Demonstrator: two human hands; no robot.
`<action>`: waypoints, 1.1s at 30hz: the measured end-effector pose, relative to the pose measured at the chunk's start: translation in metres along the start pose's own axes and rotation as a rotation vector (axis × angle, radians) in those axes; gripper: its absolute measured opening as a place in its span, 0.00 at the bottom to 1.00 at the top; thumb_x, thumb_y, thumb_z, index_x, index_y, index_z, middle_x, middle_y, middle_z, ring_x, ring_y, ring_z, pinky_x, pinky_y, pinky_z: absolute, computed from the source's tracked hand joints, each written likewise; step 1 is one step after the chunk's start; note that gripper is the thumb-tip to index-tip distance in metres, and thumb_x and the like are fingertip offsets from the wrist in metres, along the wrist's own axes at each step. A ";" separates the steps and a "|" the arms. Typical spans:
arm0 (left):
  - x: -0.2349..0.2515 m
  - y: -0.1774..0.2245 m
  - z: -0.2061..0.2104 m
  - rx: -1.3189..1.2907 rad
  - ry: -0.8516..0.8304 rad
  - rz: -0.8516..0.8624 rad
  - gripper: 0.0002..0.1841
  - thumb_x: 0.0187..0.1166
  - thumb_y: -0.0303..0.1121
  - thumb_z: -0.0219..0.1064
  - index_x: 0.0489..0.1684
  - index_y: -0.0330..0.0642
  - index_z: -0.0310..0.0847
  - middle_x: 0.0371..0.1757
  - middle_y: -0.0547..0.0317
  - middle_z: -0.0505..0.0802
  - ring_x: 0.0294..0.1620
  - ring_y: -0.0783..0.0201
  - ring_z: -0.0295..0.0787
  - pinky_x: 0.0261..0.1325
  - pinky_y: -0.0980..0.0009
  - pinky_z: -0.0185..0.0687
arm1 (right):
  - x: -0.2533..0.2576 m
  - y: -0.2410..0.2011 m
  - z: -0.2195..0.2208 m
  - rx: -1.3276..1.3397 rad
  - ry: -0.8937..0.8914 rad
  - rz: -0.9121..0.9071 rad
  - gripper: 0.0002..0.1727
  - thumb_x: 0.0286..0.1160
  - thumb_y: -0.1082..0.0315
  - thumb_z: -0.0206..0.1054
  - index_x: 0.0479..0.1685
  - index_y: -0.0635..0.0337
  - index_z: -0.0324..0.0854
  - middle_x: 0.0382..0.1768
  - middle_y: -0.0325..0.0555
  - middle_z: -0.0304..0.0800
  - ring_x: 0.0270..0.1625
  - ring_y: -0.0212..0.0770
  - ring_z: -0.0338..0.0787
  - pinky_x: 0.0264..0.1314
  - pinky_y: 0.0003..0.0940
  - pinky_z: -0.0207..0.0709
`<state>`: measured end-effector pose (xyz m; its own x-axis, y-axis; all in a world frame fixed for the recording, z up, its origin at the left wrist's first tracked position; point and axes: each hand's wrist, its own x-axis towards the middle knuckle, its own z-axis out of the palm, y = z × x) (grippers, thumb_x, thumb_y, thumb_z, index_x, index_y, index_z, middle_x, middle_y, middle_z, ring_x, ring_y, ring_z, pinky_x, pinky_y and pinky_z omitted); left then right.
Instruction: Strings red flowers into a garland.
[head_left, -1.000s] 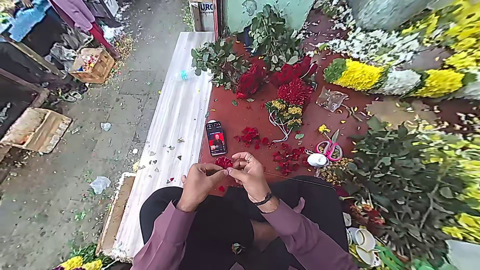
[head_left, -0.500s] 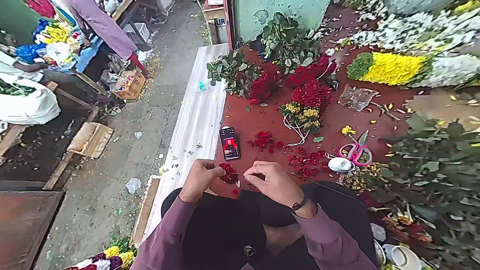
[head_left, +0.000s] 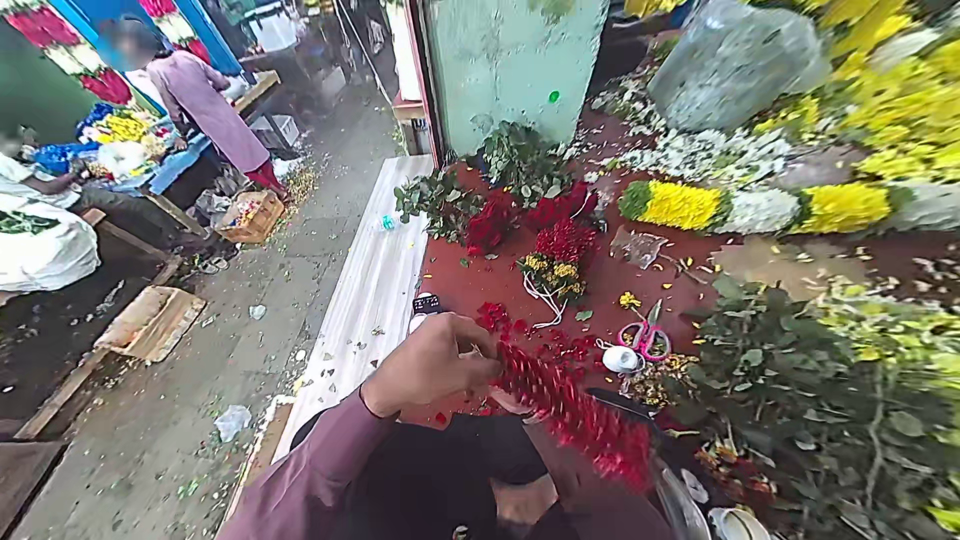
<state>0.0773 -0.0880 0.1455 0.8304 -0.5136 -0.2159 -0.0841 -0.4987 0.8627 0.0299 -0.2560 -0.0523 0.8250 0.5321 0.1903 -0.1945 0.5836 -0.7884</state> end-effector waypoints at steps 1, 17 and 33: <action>0.004 -0.002 0.000 0.024 0.078 -0.019 0.08 0.74 0.41 0.76 0.36 0.47 0.94 0.38 0.67 0.94 0.38 0.74 0.89 0.44 0.70 0.87 | 0.015 -0.012 0.006 0.085 -0.066 0.071 0.09 0.80 0.65 0.67 0.50 0.50 0.91 0.42 0.30 0.94 0.42 0.24 0.89 0.48 0.25 0.84; -0.031 -0.100 -0.028 0.164 0.051 -0.583 0.08 0.61 0.44 0.81 0.25 0.53 0.92 0.21 0.66 0.87 0.24 0.66 0.80 0.32 0.54 0.76 | 0.036 -0.067 -0.013 -0.396 -0.246 0.446 0.13 0.87 0.66 0.63 0.54 0.63 0.91 0.21 0.38 0.88 0.16 0.29 0.81 0.16 0.24 0.77; -0.066 -0.155 -0.011 0.156 0.196 -0.618 0.10 0.61 0.51 0.76 0.25 0.58 0.91 0.19 0.69 0.85 0.21 0.65 0.78 0.27 0.53 0.74 | 0.038 0.001 -0.196 -1.380 0.575 0.957 0.11 0.73 0.57 0.72 0.47 0.48 0.94 0.44 0.50 0.96 0.49 0.55 0.94 0.55 0.68 0.82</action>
<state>0.0414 0.0312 0.0317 0.8351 0.0280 -0.5494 0.3728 -0.7633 0.5277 0.1652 -0.3549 -0.1608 0.8244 -0.0942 -0.5582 -0.3785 -0.8249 -0.4198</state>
